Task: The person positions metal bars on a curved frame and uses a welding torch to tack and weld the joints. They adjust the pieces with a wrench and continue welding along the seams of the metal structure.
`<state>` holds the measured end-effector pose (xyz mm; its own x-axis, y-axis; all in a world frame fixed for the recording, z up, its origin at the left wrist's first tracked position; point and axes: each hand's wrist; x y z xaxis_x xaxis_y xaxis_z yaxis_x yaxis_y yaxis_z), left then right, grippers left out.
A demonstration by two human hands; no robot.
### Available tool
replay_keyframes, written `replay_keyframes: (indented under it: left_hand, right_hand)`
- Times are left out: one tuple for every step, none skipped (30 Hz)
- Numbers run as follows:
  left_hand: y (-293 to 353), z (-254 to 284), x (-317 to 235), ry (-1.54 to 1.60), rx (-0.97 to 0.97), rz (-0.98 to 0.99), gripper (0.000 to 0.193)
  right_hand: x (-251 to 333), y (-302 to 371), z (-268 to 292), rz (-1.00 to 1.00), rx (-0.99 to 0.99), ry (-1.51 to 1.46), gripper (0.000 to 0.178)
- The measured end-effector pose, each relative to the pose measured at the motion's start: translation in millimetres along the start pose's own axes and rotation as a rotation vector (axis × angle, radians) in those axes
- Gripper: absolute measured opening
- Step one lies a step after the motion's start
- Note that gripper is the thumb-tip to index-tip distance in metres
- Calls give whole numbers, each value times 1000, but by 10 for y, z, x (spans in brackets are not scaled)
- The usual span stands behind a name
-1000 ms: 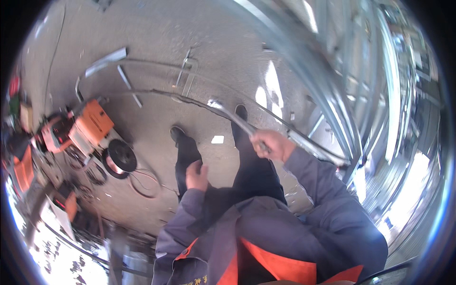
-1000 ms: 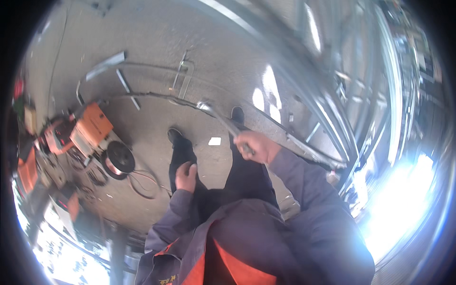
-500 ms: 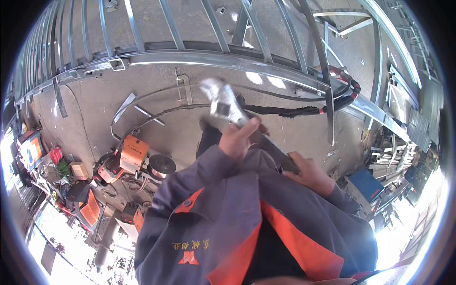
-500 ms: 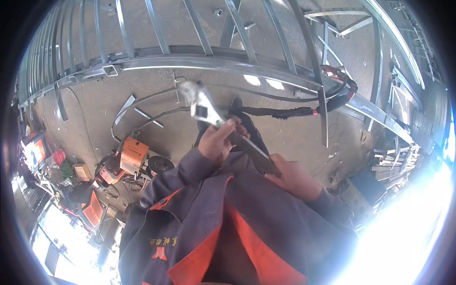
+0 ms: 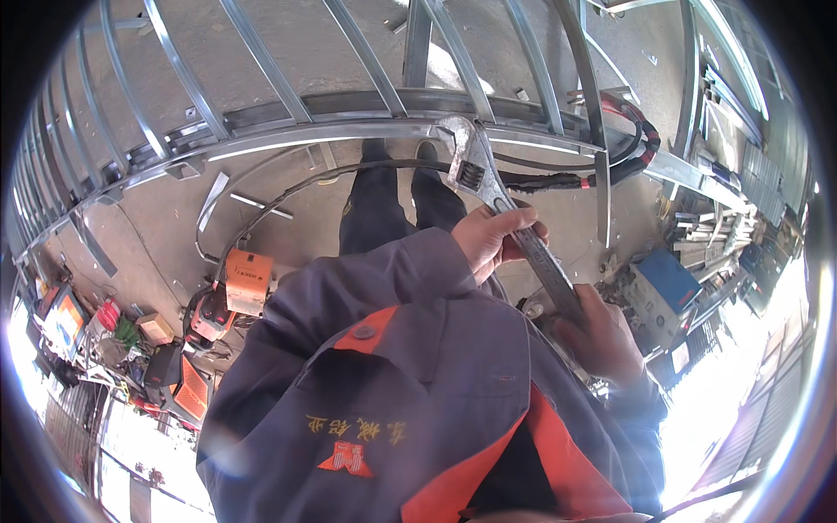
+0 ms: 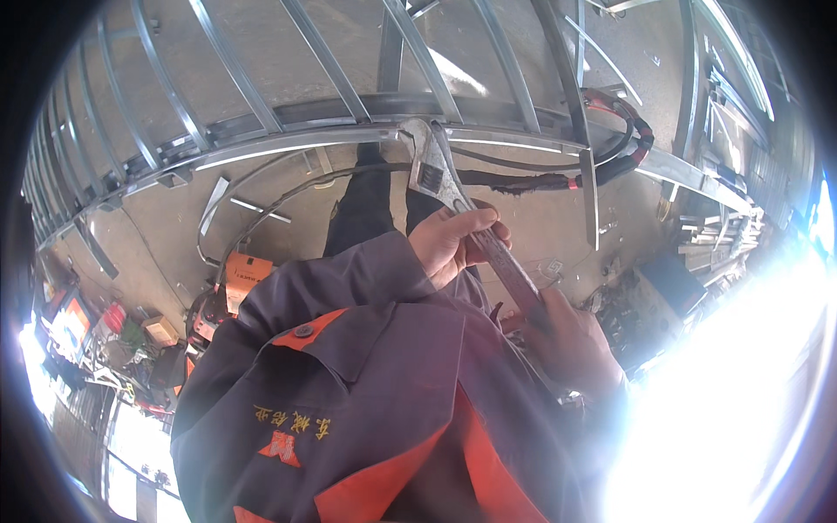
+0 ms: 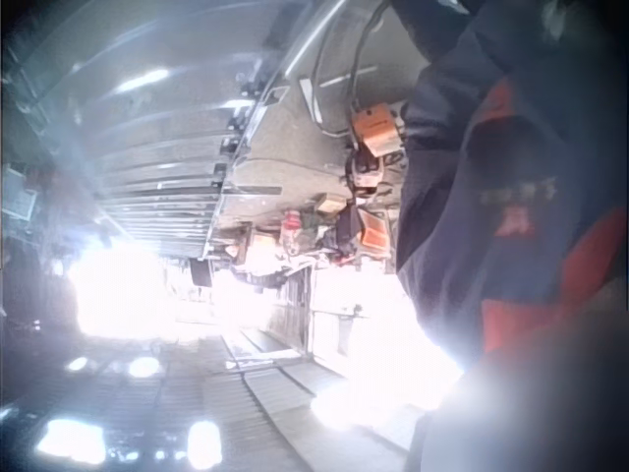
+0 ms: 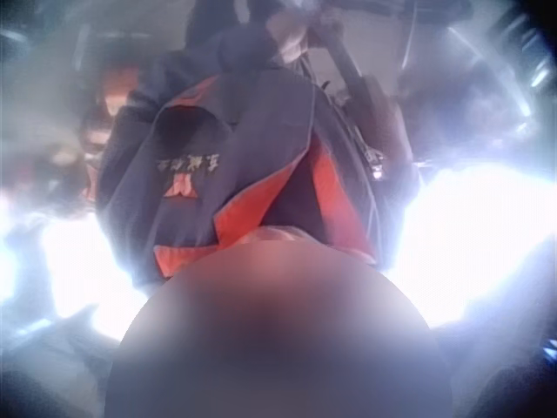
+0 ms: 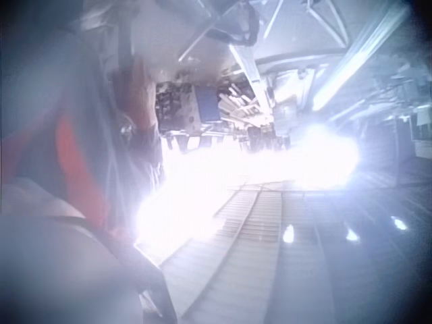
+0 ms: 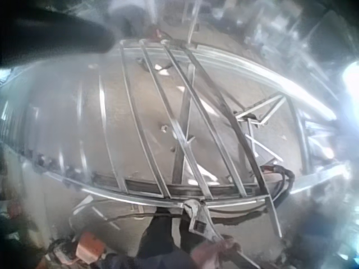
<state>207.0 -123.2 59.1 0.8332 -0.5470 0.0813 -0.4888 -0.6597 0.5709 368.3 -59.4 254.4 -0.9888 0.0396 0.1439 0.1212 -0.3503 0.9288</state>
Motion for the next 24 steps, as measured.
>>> replay_keyframes:
  left_hand:
    - [22, 7, -43, 9, 31, 15, 22]
    - [43, 5, -80, 18, 61, 30, 22]
    - [61, -8, -116, 39, 70, 41, 22]
    - [72, -29, -152, 58, 80, 50, 23]
    - [90, -55, -180, 75, 83, 69, 23]
    - [111, -81, -209, 97, 98, 72, 25]
    - [123, -103, -242, 114, 107, 82, 26]
    - [136, -122, -278, 128, 119, 89, 27]
    - [154, -136, -308, 144, 130, 92, 31]
    - [176, -140, -342, 137, 130, 103, 31]
    - [201, -139, -368, 132, 128, 113, 31]
    - [226, -128, -393, 133, 137, 111, 32]
    - [236, -126, -405, 101, 153, 97, 41]
    - [248, -112, -414, 94, 150, 94, 44]
    - [262, -92, -416, 88, 154, 83, 47]
    - [271, -66, -414, 85, 171, 70, 50]
    - [290, -29, -408, 119, 132, 56, 54]
    - [287, 23, -423, 154, 75, 15, 53]
    - [275, 83, -441, 189, 30, -23, 52]
    - [250, 141, -459, 227, -43, -54, 50]
    - [223, 194, -467, 231, -94, -88, 47]
    - [185, 244, -473, 210, -102, -129, 45]
    - [152, 299, -477, 189, -113, -169, 43]
    - [107, 346, -482, 160, -104, -211, 41]
  right_hand:
    - [110, 34, 28, -56, -4, -15, 38]
    - [216, 77, 59, -163, -1, -27, 38]
    - [327, 108, 89, -159, -26, -9, 41]
    - [438, 136, 109, -205, -48, 11, 43]
    - [538, 180, 130, -252, -68, 32, 46]
    - [626, 236, 164, -281, -86, 29, 49]
    - [698, 282, 228, -274, -68, 46, 59]
    - [764, 324, 301, -254, -61, 104, 60]
    - [823, 352, 375, -186, -63, 134, 62]
    - [884, 377, 420, -117, -63, 162, 63]
    - [946, 400, 432, -55, -104, 197, 58]
    - [1003, 403, 501, 4, -67, 215, 61]
    - [1053, 396, 573, -23, -2, 203, 61]
    - [1098, 377, 646, -52, 64, 190, 60]
    - [1137, 347, 692, -94, 115, 155, 60]
    - [1165, 306, 727, -135, 166, 119, 60]
    - [1188, 268, 746, -141, 208, 62, 60]
    - [1199, 222, 734, -143, 230, 88, 62]
    - [1199, 161, 691, -113, 246, 92, 63]
    - [1191, 93, 647, -83, 264, 96, 64]
    - [1179, 20, 607, -114, 271, 28, 64]
    - [1162, -63, 561, -145, 279, -40, 63]
    - [1143, -138, 509, -178, 290, -110, 62]
    - [1126, -220, 459, -169, 298, -202, 63]
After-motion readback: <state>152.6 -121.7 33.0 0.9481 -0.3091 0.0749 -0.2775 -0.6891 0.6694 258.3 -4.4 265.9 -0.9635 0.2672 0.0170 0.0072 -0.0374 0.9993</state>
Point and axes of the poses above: each hand's wrist, its own y-axis away from the middle knuckle, its own z-axis out of the back of the hand, x = y × z, and after that the axes turned 1 degree about x, right-handed
